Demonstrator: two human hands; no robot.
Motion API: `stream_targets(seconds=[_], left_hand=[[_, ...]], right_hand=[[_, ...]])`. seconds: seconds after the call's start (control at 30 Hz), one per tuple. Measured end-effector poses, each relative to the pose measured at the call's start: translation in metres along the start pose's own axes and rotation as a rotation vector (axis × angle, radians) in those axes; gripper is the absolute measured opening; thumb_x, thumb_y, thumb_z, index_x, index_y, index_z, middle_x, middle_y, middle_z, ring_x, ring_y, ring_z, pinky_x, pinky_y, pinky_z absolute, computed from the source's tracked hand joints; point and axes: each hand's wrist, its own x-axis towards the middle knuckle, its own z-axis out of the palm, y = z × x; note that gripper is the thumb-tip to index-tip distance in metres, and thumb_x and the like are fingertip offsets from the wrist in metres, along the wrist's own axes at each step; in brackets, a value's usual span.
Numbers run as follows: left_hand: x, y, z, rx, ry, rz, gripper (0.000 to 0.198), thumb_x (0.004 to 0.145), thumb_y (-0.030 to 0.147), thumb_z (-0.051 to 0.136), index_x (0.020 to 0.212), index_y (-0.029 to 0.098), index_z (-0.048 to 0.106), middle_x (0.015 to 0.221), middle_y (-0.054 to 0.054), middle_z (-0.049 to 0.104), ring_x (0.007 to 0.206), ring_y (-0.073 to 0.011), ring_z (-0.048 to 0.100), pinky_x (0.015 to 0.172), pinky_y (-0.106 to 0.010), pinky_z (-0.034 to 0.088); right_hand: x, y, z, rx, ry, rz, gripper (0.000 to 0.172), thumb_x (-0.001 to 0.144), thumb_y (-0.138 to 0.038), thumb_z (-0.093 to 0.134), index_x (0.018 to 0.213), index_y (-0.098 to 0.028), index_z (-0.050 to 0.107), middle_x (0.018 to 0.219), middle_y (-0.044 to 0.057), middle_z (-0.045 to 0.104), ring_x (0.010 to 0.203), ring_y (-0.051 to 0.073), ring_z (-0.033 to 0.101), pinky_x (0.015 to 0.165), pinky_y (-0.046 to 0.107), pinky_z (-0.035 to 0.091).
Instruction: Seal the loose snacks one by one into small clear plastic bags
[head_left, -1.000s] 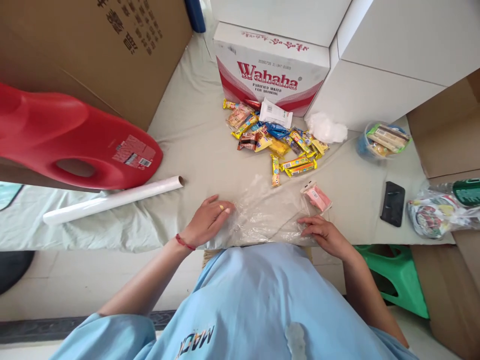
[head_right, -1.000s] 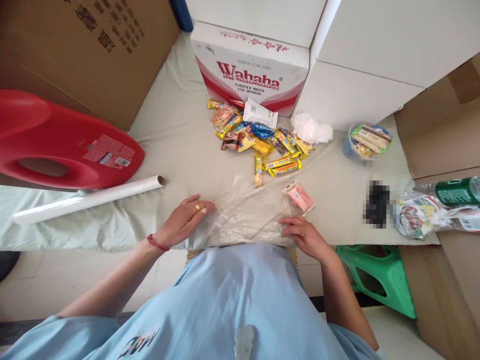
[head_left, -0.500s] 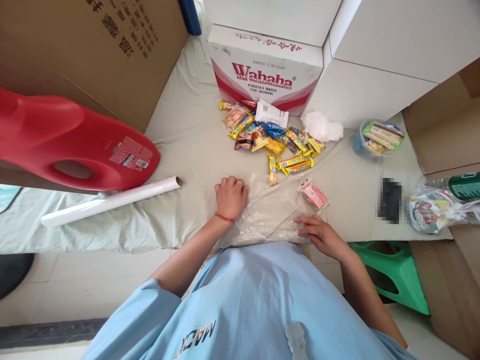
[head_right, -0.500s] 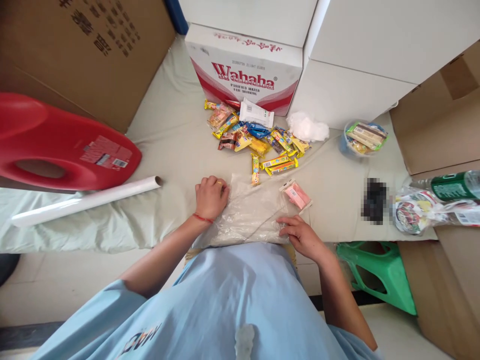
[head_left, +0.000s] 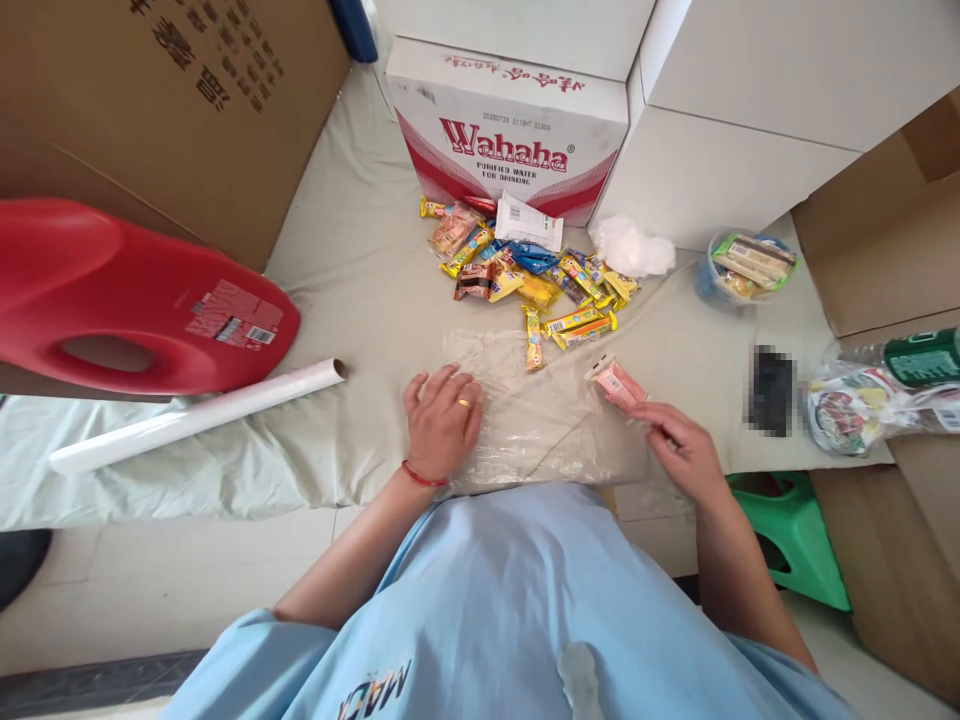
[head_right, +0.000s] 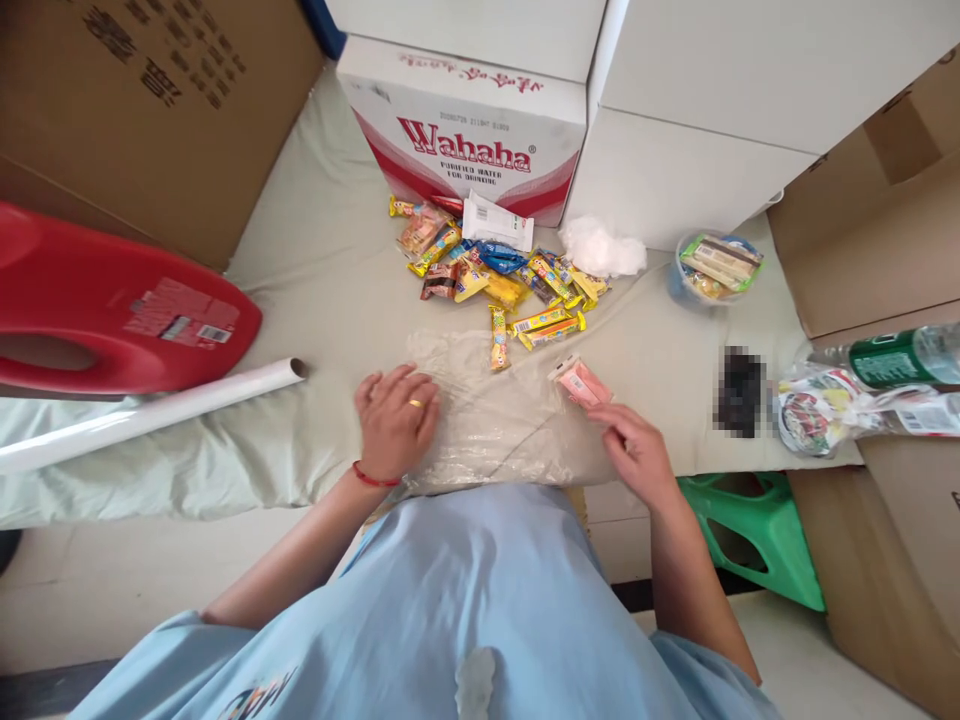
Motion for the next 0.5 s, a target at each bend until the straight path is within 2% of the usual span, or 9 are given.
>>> stream_targets(seconds=[0.07, 0.1, 0.17, 0.2, 0.37, 0.5], left_hand=[[-0.009, 0.004, 0.001, -0.016, -0.199, 0.073, 0.032, 0.103, 0.031, 0.047, 0.129, 0.024, 0.065, 0.138, -0.011, 0.069, 0.143, -0.0303, 0.05, 0.124, -0.061, 0.017], [-0.013, 0.003, 0.001, -0.015, -0.27, 0.081, 0.039, 0.104, 0.033, 0.045, 0.138, 0.024, 0.061, 0.147, -0.012, 0.063, 0.147, -0.031, 0.047, 0.124, -0.063, 0.014], [-0.021, 0.001, 0.003, -0.007, -0.367, 0.083, 0.049, 0.105, 0.037, 0.04, 0.151, 0.025, 0.051, 0.16, -0.014, 0.049, 0.151, -0.0315, 0.042, 0.124, -0.067, 0.011], [-0.025, -0.001, 0.003, -0.004, -0.396, 0.08, 0.051, 0.106, 0.038, 0.038, 0.155, 0.025, 0.047, 0.162, -0.014, 0.045, 0.152, -0.0312, 0.04, 0.124, -0.067, 0.01], [-0.034, -0.003, -0.001, 0.005, -0.421, 0.06, 0.055, 0.106, 0.038, 0.035, 0.16, 0.028, 0.04, 0.165, -0.013, 0.04, 0.154, -0.0311, 0.038, 0.125, -0.068, 0.01], [-0.034, -0.001, -0.002, 0.014, -0.41, 0.066, 0.055, 0.107, 0.038, 0.035, 0.161, 0.026, 0.038, 0.165, -0.013, 0.039, 0.154, -0.0308, 0.037, 0.125, -0.067, 0.009]], right_hand=[[0.016, 0.007, -0.002, -0.156, 0.14, 0.084, 0.036, 0.101, -0.043, 0.055, 0.129, -0.025, 0.068, 0.123, 0.012, 0.071, 0.112, 0.029, 0.065, 0.098, 0.047, 0.053], [0.025, 0.009, 0.0, -0.234, 0.155, 0.108, 0.044, 0.098, -0.049, 0.059, 0.133, -0.023, 0.066, 0.126, 0.014, 0.07, 0.113, 0.031, 0.062, 0.099, 0.049, 0.052], [0.039, 0.013, 0.008, -0.343, 0.105, 0.103, 0.056, 0.095, -0.056, 0.062, 0.139, -0.021, 0.063, 0.131, 0.017, 0.066, 0.118, 0.035, 0.057, 0.103, 0.053, 0.047], [0.045, 0.014, 0.012, -0.372, 0.081, 0.095, 0.056, 0.095, -0.056, 0.061, 0.138, -0.02, 0.063, 0.13, 0.017, 0.066, 0.118, 0.035, 0.055, 0.103, 0.054, 0.045], [0.051, 0.022, 0.025, -0.414, 0.109, 0.15, 0.049, 0.098, -0.057, 0.053, 0.125, -0.02, 0.072, 0.107, 0.015, 0.068, 0.1, 0.032, 0.055, 0.096, 0.05, 0.046], [0.052, 0.024, 0.028, -0.501, 0.113, 0.19, 0.057, 0.094, -0.059, 0.06, 0.132, -0.018, 0.066, 0.119, 0.019, 0.063, 0.109, 0.035, 0.053, 0.098, 0.053, 0.044]])
